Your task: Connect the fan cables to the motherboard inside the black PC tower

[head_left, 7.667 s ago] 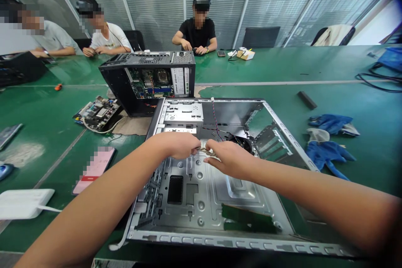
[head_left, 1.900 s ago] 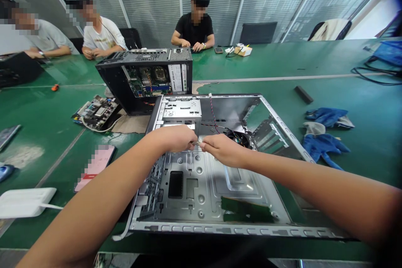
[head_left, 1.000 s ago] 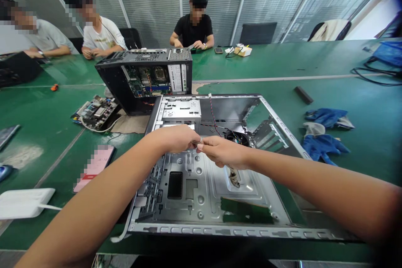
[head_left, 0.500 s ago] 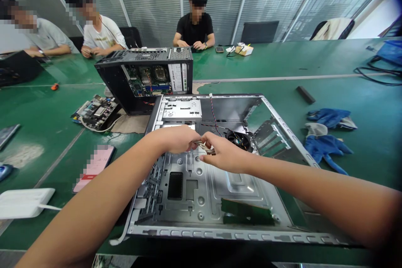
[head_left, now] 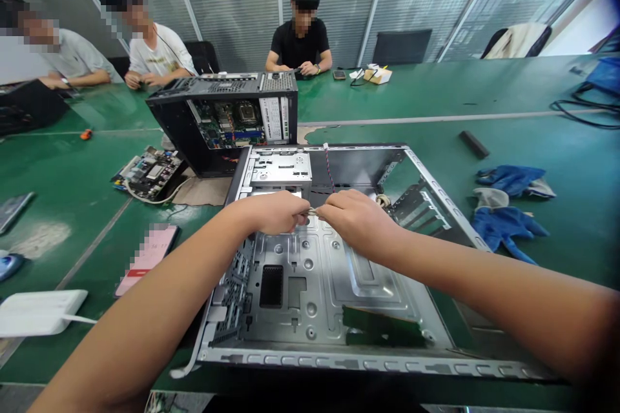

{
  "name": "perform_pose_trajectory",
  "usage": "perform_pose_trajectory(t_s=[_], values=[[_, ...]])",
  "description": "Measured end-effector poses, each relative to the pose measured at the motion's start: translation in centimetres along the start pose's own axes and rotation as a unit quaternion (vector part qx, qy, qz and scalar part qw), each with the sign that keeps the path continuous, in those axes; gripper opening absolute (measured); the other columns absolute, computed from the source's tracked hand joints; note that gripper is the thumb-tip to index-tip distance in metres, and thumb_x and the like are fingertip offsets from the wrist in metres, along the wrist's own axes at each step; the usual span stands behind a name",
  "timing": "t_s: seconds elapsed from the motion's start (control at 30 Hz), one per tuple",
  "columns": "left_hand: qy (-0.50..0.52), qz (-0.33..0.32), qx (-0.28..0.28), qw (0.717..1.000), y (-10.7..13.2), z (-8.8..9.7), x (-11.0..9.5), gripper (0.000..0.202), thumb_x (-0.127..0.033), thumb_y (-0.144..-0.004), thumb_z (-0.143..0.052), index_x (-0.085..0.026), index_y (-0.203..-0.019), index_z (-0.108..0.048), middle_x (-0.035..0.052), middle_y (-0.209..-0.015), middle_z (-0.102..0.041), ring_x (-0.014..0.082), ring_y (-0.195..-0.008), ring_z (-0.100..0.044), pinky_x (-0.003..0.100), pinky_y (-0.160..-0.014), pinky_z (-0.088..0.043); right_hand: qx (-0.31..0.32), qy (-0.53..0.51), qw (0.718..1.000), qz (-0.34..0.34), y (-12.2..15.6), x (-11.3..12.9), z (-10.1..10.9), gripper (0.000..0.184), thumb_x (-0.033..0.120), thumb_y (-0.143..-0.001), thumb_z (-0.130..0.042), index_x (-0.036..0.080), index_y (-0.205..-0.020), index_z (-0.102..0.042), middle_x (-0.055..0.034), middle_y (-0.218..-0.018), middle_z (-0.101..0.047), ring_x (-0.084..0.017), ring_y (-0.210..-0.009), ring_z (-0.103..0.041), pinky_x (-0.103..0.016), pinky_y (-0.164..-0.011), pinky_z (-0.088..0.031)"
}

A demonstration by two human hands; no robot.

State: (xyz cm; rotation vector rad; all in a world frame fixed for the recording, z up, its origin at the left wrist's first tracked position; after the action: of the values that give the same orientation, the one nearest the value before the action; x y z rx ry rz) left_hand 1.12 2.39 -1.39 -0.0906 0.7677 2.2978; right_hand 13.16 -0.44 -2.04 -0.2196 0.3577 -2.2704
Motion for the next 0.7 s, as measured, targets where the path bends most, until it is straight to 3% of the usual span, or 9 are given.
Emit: perform_pose_trajectory(t_s=[0.13, 0.27, 0.43, 0.57, 0.7], values=[[0.008, -0.008, 0.002, 1.000, 0.1, 0.0, 0.0, 0.020, -0.016, -0.085, -0.042, -0.017, -0.096, -0.059, 0.0056, -0.083, -0.065, 0.0180, -0.073, -0.055, 0.030, -0.065, -0.038, -0.018, 0.075, 0.996, 0.047, 0.1, 0.9, 0.7, 0.024, 0.001, -0.085, -0.045, 0.017, -0.078, -0.061, -0.0043, -0.073, -0.059, -0.014, -0.065, -0.040, -0.031, -0.061, -0.025], [0.003, -0.015, 0.005, 1.000, 0.1, -0.2, -0.1, 0.021, -0.017, -0.086, -0.041, -0.017, -0.097, -0.058, 0.0061, -0.086, -0.065, 0.0184, -0.074, -0.054, 0.030, -0.067, -0.039, 0.012, 0.085, 0.995, 0.058, 0.1, 1.7, 1.5, 0.025, 0.004, -0.089, -0.041, 0.016, -0.078, -0.061, -0.0049, -0.069, -0.059, -0.014, -0.058, -0.036, -0.032, -0.054, -0.017], [0.006, -0.024, 0.017, 1.000, 0.1, -0.4, -0.2, 0.017, -0.015, -0.087, -0.041, -0.017, -0.094, -0.057, 0.0046, -0.085, -0.064, 0.0160, -0.073, -0.053, 0.027, -0.063, -0.037, 0.127, 0.019, 0.992, -0.009, 0.2, 1.2, 0.6, 0.024, 0.011, -0.091, -0.038, 0.017, -0.079, -0.058, -0.0060, -0.068, -0.056, -0.013, -0.053, -0.032, -0.032, -0.053, -0.014], [-0.006, -0.016, 0.013, 1.000, 0.2, -0.3, -0.2, 0.020, -0.014, -0.087, -0.041, -0.017, -0.095, -0.059, 0.0052, -0.086, -0.066, 0.0161, -0.074, -0.054, 0.028, -0.063, -0.037, 0.138, -0.070, 0.985, -0.082, 0.4, -0.1, -0.8, 0.023, 0.026, -0.095, -0.039, 0.018, -0.083, -0.056, -0.0064, -0.072, -0.059, -0.013, -0.054, -0.038, -0.031, -0.054, -0.018], [-0.019, -0.005, 0.009, 1.000, 0.1, -0.2, -0.1, 0.019, -0.015, -0.088, -0.044, -0.018, -0.094, -0.061, 0.0055, -0.085, -0.067, 0.0159, -0.071, -0.054, 0.028, -0.061, -0.035, 0.148, -0.230, 0.950, -0.153, 0.5, -0.9, -1.5, 0.030, 0.033, -0.098, -0.034, 0.019, -0.083, -0.056, -0.0033, -0.068, -0.060, -0.013, -0.057, -0.046, -0.029, -0.058, -0.026]])
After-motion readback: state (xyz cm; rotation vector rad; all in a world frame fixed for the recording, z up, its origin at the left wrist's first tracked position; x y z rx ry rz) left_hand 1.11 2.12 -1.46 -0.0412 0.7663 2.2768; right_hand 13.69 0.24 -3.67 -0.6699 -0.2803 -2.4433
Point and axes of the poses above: each hand's wrist, its own y-axis away from the middle knuckle, its own z-axis out of the back of the hand, x = y × z, the point moved 6 cm from there along -y, towards the middle knuckle
